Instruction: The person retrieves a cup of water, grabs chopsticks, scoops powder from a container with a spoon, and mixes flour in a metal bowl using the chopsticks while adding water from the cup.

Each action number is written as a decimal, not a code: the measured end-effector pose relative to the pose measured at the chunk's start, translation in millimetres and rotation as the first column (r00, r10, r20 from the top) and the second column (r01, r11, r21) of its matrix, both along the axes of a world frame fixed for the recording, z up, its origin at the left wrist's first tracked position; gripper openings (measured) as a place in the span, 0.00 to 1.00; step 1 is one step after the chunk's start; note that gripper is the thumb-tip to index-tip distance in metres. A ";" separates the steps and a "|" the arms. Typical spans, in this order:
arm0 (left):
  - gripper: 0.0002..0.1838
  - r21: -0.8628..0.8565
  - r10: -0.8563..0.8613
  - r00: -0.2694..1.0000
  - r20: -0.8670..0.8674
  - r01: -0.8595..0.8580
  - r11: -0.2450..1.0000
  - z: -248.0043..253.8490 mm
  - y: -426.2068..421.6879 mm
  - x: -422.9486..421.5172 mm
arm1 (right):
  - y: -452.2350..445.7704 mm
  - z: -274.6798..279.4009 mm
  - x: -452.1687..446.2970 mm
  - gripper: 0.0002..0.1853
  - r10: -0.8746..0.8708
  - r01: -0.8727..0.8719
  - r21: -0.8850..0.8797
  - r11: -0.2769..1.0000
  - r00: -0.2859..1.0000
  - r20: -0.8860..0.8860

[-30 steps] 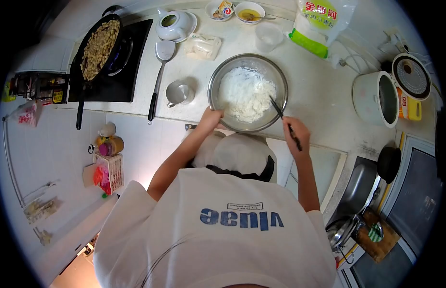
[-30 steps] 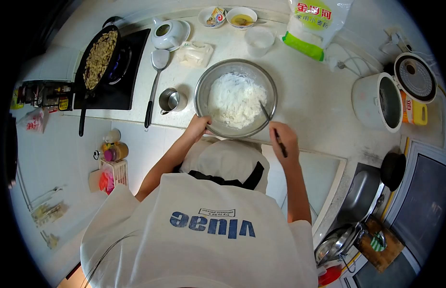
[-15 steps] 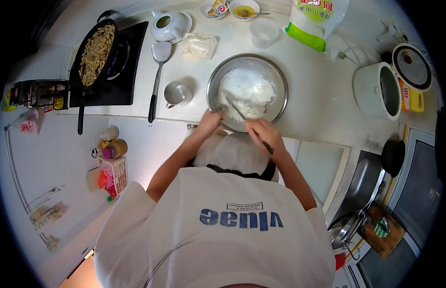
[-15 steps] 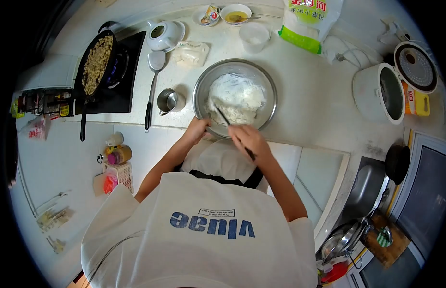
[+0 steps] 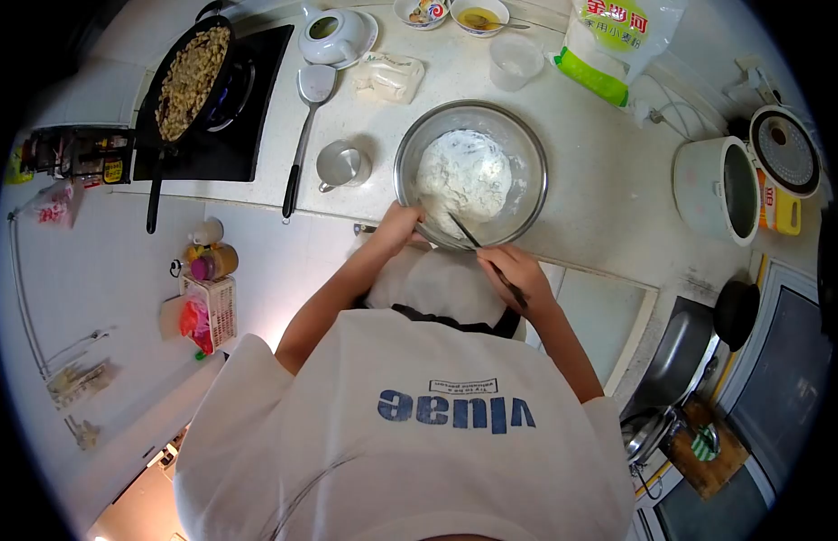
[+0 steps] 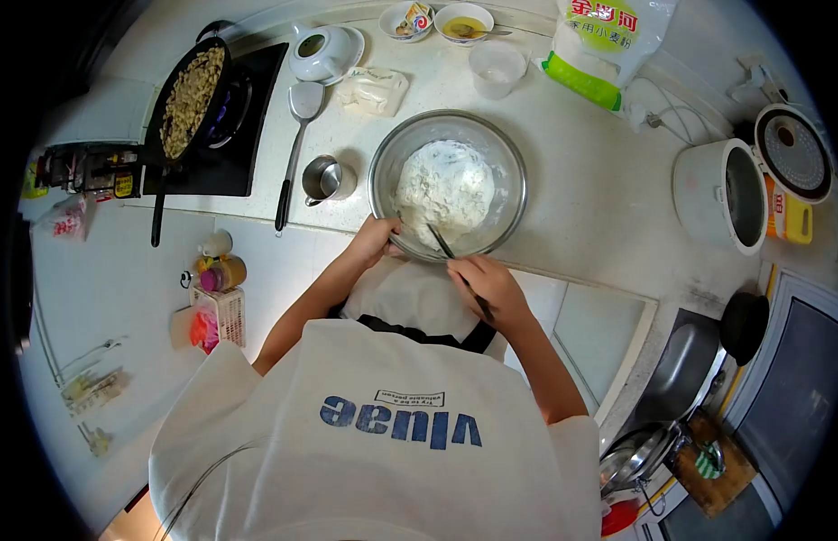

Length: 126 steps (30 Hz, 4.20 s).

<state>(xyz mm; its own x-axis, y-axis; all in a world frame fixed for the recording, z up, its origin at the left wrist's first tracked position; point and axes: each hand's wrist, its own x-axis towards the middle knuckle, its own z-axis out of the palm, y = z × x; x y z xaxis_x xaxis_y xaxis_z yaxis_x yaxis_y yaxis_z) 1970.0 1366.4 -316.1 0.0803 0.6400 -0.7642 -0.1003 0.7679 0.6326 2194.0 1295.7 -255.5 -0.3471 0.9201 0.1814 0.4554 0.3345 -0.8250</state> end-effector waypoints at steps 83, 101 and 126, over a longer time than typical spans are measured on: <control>0.16 0.645 0.315 0.674 -0.668 0.315 0.696 -43.4 131.0 -7.5 | 165.2 -78.3 11.6 0.26 -0.847 0.553 -0.646 0.526 0.410 -0.339; 0.08 0.805 0.479 0.779 -0.406 0.056 0.591 -18.9 81.5 4.5 | 135.3 -60.5 -12.5 0.25 -0.784 0.682 -0.466 0.563 0.264 -0.561; 0.09 0.781 0.523 0.751 -0.403 -0.015 0.624 -23.1 60.6 7.9 | 129.6 -66.9 -24.0 0.19 -0.799 0.808 -0.312 0.499 0.290 -0.527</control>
